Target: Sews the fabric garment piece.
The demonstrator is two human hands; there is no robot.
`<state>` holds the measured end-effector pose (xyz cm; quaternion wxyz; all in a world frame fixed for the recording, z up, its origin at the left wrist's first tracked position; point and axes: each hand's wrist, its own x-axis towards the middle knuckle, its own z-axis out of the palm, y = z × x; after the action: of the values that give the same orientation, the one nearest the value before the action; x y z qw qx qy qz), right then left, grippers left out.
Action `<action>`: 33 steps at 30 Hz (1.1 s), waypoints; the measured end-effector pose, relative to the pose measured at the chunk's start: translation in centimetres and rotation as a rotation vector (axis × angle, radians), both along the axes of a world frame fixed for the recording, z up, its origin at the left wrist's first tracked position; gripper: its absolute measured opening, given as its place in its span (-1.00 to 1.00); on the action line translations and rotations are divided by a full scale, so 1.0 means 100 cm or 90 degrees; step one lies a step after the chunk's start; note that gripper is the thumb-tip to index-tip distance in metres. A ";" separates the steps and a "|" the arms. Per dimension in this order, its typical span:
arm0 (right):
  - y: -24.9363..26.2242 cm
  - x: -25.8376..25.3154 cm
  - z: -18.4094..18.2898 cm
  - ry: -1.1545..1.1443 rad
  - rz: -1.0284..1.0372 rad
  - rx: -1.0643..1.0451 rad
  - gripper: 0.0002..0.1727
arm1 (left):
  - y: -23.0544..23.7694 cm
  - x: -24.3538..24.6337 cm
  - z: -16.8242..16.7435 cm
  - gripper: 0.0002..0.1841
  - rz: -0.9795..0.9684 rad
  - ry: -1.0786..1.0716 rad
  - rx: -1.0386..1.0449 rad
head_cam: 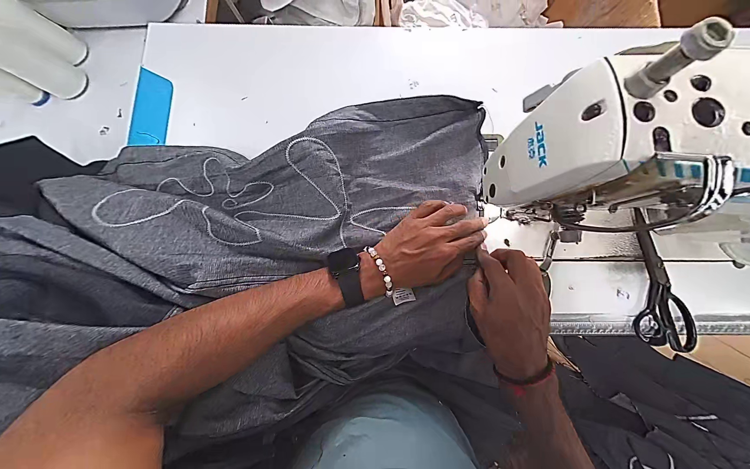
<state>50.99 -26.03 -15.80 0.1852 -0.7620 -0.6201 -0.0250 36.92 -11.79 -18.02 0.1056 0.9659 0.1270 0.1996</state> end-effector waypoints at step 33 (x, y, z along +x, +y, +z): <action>-0.026 -0.004 -0.011 0.090 -0.146 0.057 -0.76 | -0.006 -0.004 0.011 -0.58 -0.011 0.056 0.045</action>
<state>50.58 -28.61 -16.90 0.2584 -0.8187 -0.5124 -0.0197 36.48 -12.39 -16.97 0.0675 0.9778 0.1161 0.1606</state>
